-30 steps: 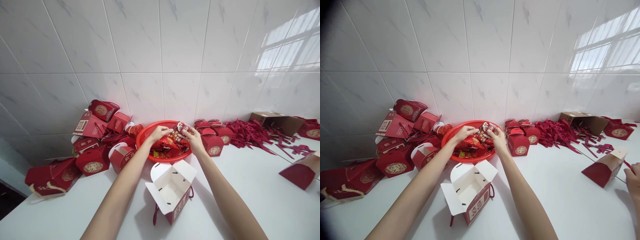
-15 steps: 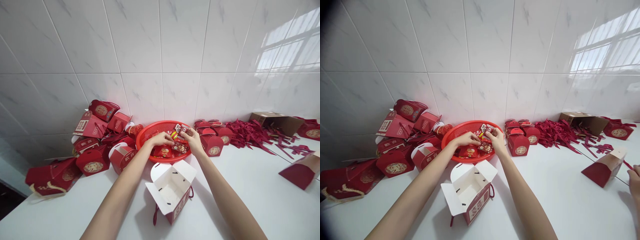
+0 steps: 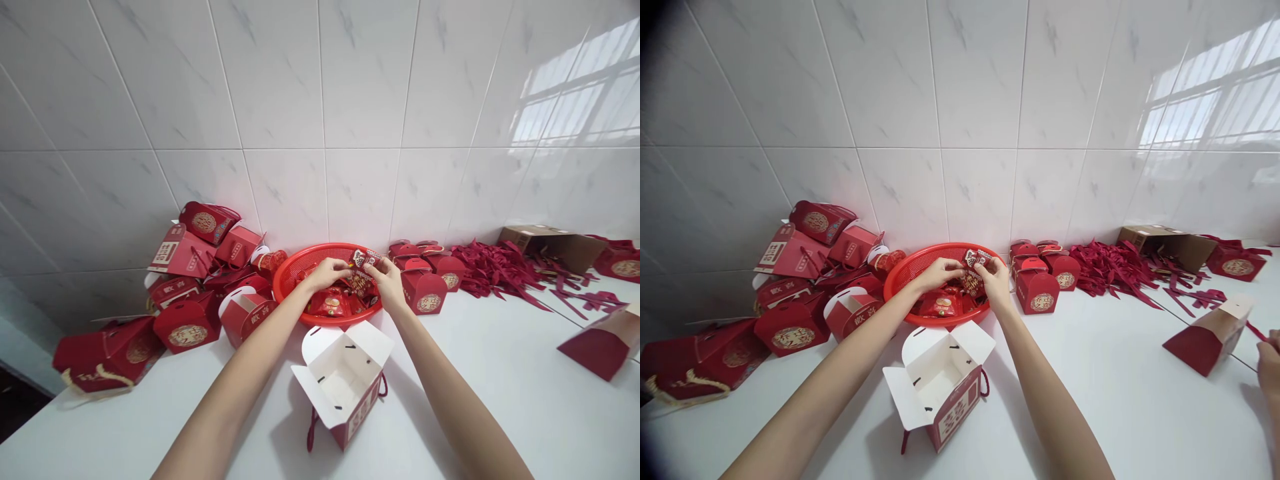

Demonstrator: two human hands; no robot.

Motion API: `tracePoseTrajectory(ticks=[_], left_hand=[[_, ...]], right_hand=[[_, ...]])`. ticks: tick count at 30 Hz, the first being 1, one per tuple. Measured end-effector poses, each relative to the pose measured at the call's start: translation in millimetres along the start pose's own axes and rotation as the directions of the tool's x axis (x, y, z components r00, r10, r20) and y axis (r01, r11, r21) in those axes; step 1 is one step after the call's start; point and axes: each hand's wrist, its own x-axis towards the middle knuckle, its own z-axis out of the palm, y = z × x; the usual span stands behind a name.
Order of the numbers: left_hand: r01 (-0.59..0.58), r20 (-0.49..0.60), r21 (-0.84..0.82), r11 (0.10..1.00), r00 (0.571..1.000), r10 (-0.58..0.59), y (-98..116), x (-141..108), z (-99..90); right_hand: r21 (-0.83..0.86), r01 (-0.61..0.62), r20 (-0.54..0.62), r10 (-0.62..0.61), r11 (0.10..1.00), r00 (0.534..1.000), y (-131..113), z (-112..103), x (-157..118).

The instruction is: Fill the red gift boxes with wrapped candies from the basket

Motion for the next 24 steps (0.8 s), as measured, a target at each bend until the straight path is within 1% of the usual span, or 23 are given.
tracePoseTrajectory(ticks=[2,5,9,13,15,18,21,24], left_hand=[[-0.032,-0.068,-0.059,0.998,0.997,0.028,0.3,1.6,-2.7],[-0.057,-0.116,-0.131,0.99,0.992,0.042,0.5,2.1,-4.1],[-0.056,-0.12,-0.184,0.981,0.992,0.034,0.8,1.2,-3.8],[-0.032,-0.114,-0.187,0.982,0.993,0.01,-1.0,3.7,-3.7],[0.006,-0.099,-0.156,0.988,0.995,-0.022,-5.4,6.2,-3.6],[0.116,-0.031,-0.039,0.993,0.993,-0.117,-18.4,8.5,-3.9],[0.219,0.068,0.123,0.968,0.971,-0.228,-35.0,8.3,-5.1],[0.25,0.127,0.241,0.938,0.95,-0.285,-48.1,9.3,-6.4]], right_hand=[[0.023,-0.002,-0.024,0.003,1.0,1.0,-0.5,0.0,0.0],[0.059,-0.024,0.003,0.024,0.998,1.0,-2.8,0.0,-0.5],[0.074,-0.104,0.065,0.1,0.992,0.993,-6.2,0.3,-1.8],[0.097,-0.108,0.086,0.1,0.989,0.991,-6.8,-0.2,-1.5],[0.135,-0.095,0.071,0.086,0.986,0.994,-5.8,-0.9,-0.5],[0.201,-0.086,0.003,0.087,0.976,0.996,-4.0,-1.2,1.2],[0.237,-0.085,-0.045,0.099,0.968,0.994,-3.1,-0.6,1.8],[0.232,-0.083,-0.042,0.095,0.969,0.995,-3.3,0.2,1.5]])
